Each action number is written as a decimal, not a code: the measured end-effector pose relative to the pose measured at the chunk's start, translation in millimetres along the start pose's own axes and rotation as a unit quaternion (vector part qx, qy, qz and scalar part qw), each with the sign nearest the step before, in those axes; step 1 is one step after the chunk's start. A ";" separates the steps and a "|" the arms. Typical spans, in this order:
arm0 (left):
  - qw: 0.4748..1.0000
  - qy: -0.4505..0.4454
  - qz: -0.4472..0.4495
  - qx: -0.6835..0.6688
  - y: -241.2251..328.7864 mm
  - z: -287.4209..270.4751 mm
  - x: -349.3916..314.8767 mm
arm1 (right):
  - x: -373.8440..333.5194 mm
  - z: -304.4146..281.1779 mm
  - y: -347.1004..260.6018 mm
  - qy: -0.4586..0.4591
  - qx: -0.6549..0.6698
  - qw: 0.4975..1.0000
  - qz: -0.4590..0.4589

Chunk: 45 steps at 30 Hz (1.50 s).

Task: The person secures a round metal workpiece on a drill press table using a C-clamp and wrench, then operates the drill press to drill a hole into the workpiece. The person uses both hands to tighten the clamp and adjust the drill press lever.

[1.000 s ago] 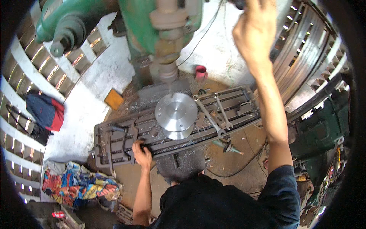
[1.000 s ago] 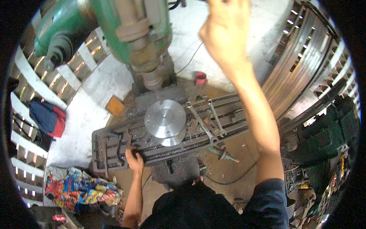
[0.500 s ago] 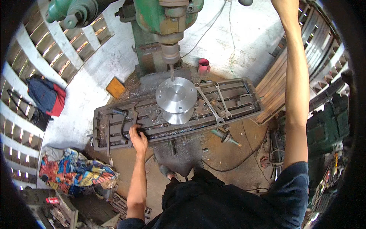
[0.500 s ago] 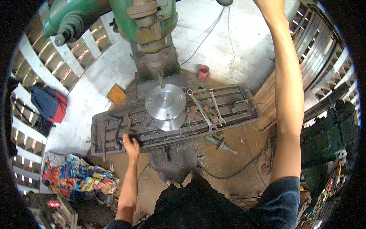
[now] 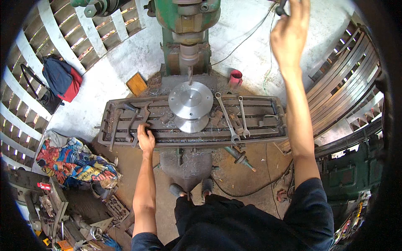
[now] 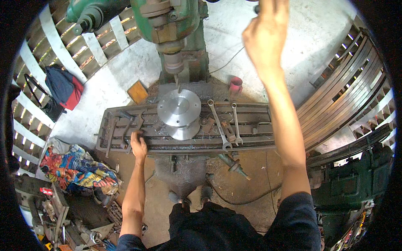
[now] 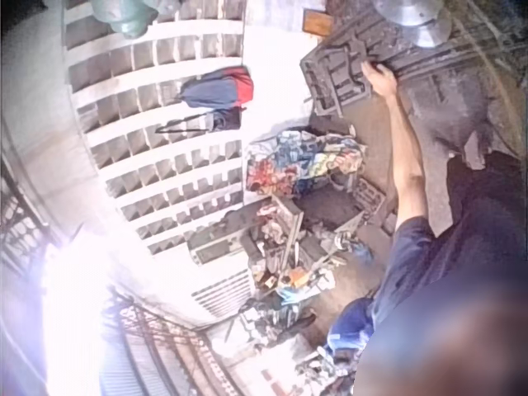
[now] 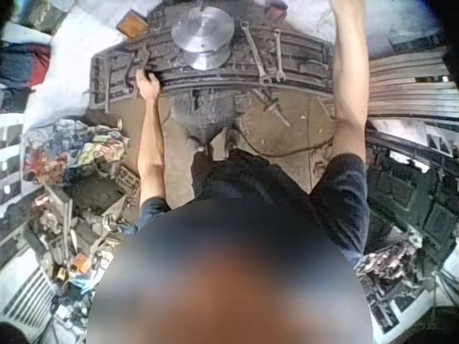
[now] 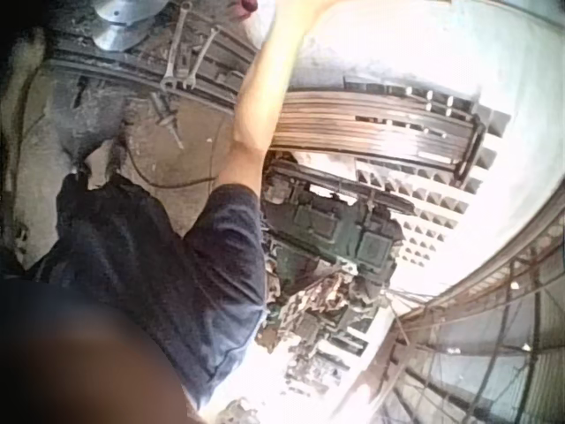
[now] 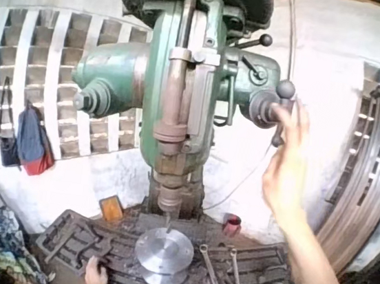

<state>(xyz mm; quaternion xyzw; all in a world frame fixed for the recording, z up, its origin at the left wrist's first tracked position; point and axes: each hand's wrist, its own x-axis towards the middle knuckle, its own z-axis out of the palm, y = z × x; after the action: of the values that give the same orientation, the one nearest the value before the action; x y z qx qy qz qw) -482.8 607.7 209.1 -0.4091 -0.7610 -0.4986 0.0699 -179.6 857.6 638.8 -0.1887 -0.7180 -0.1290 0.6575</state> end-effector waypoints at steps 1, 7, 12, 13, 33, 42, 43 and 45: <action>1.000 0.002 0.005 -0.007 0.2 -1.1 0.6 | -1.0 5.3 -7.4 0.005 0.016 1.000 -0.025; 1.000 -0.003 0.023 -0.003 0.8 -10.3 -2.3 | 44.1 24.9 -22.7 0.048 0.005 0.983 -0.177; 0.999 0.011 0.039 -0.025 -4.1 -11.2 -2.2 | 97.6 1.8 -6.5 0.023 -0.101 0.976 -0.192; 0.999 0.008 0.038 -0.025 -5.5 -10.9 -2.4 | 103.6 -4.7 -0.9 0.021 -0.119 0.974 -0.193; 0.999 0.026 0.019 0.033 3.4 -5.7 -3.7 | 4.2 -24.6 22.0 -0.042 -0.083 0.989 -0.118; 0.998 0.036 0.021 0.049 2.3 -7.5 -3.3 | 80.8 -58.4 86.0 -0.270 -0.202 0.891 -0.304; 0.998 0.039 0.026 0.051 1.8 -7.1 -2.9 | 88.3 -59.8 90.4 -0.264 -0.181 0.894 -0.313; 0.997 0.041 0.033 0.053 1.5 -6.3 -2.5 | 109.0 -57.5 95.6 -0.240 -0.192 0.853 -0.421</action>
<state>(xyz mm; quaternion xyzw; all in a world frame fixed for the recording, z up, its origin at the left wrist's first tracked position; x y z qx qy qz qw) -482.0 601.4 211.9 -0.4087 -0.7690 -0.4714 0.1390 -93.0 929.3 746.9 -0.0155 -0.8254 -0.4792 0.2981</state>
